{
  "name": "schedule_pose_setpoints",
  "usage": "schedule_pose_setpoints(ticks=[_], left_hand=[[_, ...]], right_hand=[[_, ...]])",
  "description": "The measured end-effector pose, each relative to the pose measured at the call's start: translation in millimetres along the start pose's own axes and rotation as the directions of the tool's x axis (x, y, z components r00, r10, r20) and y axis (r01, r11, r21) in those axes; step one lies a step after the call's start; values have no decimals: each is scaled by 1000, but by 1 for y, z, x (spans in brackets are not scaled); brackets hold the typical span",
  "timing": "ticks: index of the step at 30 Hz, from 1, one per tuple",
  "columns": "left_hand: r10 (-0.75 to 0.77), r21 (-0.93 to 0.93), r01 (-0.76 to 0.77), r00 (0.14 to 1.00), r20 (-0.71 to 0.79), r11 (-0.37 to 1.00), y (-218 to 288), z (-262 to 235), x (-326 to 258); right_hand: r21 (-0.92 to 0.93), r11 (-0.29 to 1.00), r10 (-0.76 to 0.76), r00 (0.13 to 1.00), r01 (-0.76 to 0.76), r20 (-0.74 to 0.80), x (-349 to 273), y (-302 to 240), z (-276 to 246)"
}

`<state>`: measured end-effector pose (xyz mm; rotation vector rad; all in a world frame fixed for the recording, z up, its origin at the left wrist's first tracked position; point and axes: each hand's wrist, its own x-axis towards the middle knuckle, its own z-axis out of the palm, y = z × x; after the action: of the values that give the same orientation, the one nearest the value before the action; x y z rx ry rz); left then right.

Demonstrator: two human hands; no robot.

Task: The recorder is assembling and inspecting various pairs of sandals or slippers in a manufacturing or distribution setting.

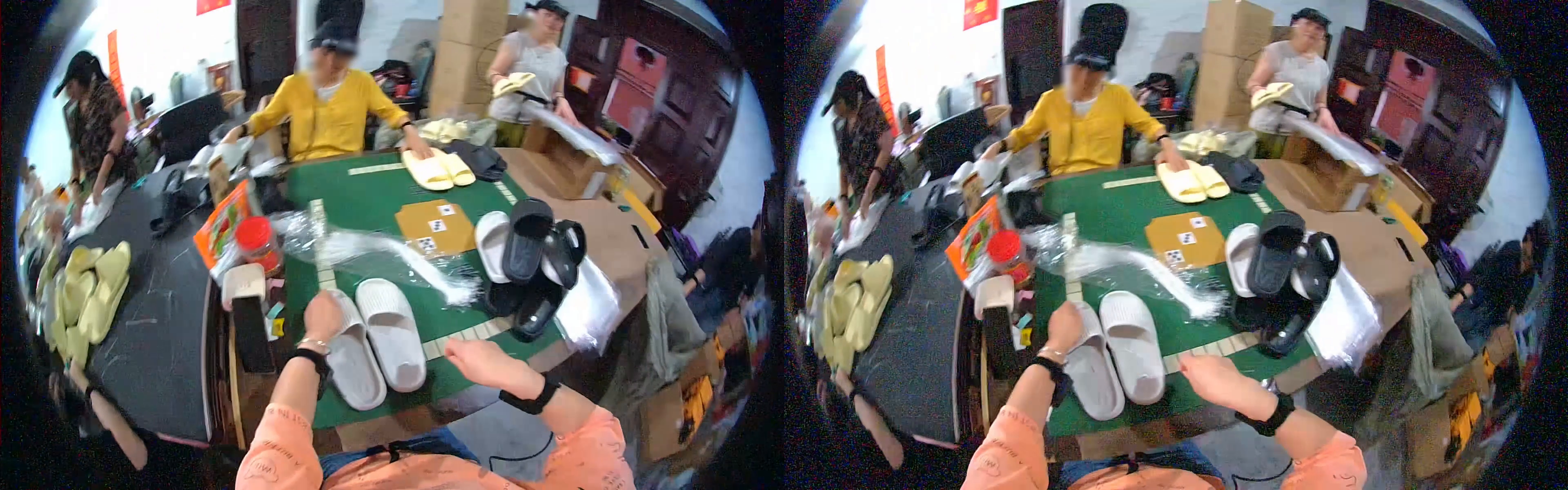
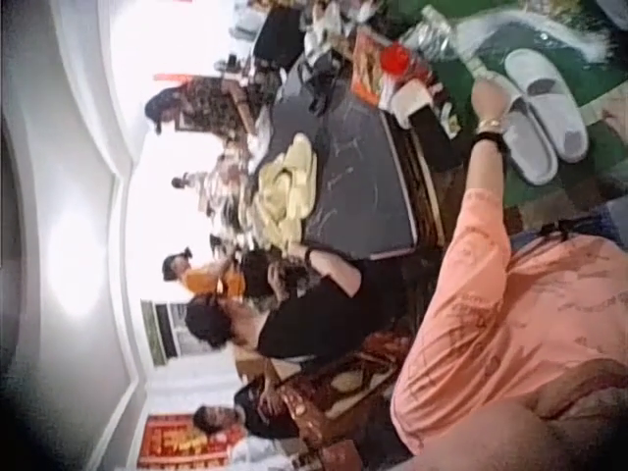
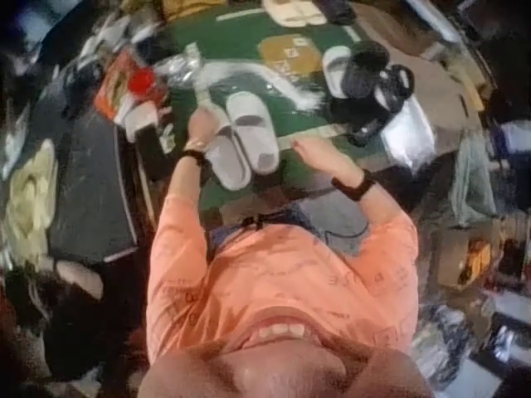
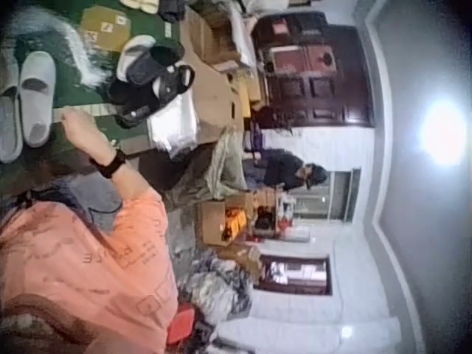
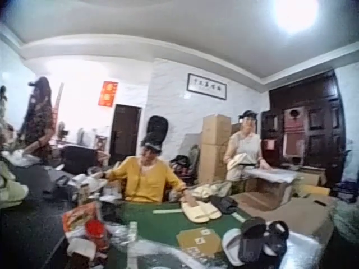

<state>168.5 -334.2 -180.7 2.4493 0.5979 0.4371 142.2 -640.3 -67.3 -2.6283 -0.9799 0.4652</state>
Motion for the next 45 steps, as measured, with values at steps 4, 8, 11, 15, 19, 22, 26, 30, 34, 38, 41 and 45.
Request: schedule_pose_setpoints(ticks=[4, 8, 11, 15, 19, 22, 26, 30, 34, 38, 41, 45], left_hand=[[-19, -147, 19, 1000, 2, 989, -4, 0, 5], [-17, -190, 12, 1000, -24, 982, -16, 5, 16], [-15, -231, -20, 988, -151, 973, -16, 1, 15], [152, -200, -195, 965, -212, 960, -9, -29, 12], [256, -183, -297, 942, -218, 937, 12, -41, 19], [286, -236, -342, 927, -242, 910, 19, -44, 12], [314, -230, -397, 891, -327, 889, 12, -50, 15], [280, -277, -390, 888, -365, 878, 11, -55, 25], [493, 108, -511, 720, -488, 853, 3, -62, 40], [142, -490, -154, 988, -61, 858, 42, -19, 35], [428, -285, -511, 850, -307, 811, 17, 38, 24], [239, -236, -216, 968, 76, 947, 47, 37, 10]], right_hand=[[-88, 991, -106, 989, 97, -107, -8, 15, 12], [-306, 941, -231, 935, 145, -268, -15, 23, 14], [-422, 900, -276, 897, 115, -345, -12, 18, 13], [-323, 927, -312, 873, 193, -376, -1, -24, 16], [-304, 893, -427, 840, 332, -336, 18, -50, 33], [-230, 909, -397, 888, 347, -231, 32, -61, 59], [-259, 908, -388, 894, 329, -226, 50, -57, 73], [-167, 965, -237, 943, 201, -235, 72, -44, 67], [-57, 977, -215, 925, 208, -312, 93, -50, 65], [-238, 954, -245, 930, 181, -275, 93, -47, 59], [-395, 894, -294, 942, 211, -163, 96, -54, 69], [-497, 854, -236, 966, 152, -109, 92, -42, 73]])
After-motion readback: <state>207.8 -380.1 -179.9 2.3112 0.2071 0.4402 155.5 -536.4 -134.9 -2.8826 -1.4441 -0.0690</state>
